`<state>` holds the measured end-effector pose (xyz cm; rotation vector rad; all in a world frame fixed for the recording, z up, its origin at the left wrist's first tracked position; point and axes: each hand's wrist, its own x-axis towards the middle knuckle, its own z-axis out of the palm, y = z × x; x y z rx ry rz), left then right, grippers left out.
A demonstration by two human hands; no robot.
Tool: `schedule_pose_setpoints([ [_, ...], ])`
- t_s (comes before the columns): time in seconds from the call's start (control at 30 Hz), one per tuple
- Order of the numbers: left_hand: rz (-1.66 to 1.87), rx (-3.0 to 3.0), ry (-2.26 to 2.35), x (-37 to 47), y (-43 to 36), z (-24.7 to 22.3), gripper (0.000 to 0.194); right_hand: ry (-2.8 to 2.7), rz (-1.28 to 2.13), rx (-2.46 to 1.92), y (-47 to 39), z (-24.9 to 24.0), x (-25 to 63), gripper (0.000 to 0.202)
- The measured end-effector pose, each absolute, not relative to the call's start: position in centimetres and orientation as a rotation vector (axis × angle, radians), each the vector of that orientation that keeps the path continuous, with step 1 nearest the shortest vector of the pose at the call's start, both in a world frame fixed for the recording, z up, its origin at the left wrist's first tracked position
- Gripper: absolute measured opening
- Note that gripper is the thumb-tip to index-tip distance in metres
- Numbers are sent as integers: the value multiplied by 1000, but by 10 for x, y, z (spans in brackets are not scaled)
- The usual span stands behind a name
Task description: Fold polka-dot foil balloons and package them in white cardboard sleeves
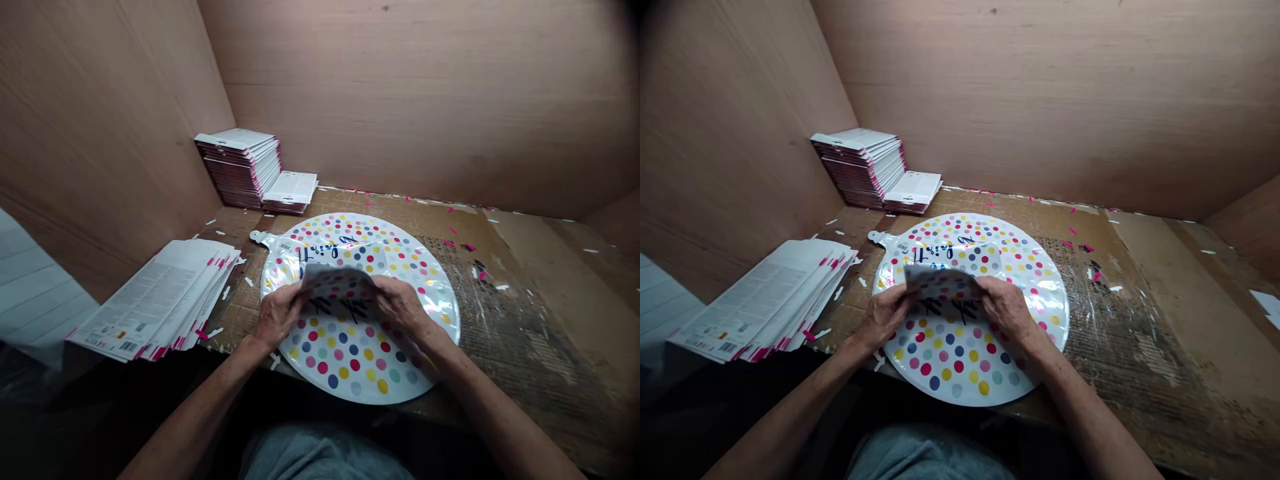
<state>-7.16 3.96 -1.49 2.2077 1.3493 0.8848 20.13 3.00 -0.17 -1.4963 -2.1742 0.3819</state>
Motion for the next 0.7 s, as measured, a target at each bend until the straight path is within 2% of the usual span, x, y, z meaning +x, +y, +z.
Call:
schedule_pose_setpoints([
  [0.1,943,1914,1731,-58,38,-18,47,-2057,350,-1824,54,3,182,40],
  [0.2,1023,1943,1834,-52,35,-19,67,-2064,310,-2029,75,2,171,43],
  [0.3,1028,2276,1794,-51,36,-13,65,-2150,354,-2078,89,3,172,44],
  [0.4,706,2606,1557,-54,48,-8,56,-2213,429,-2098,90,9,175,47],
  [0.5,357,2560,1558,-57,63,-10,57,-2220,167,-2009,76,16,166,43],
  [0.6,249,2489,1598,-60,72,-11,56,-2402,-193,-1609,59,17,137,41],
  [0.7,150,2472,1623,-63,79,-1,52,-2733,-185,-1388,54,17,106,29],
])
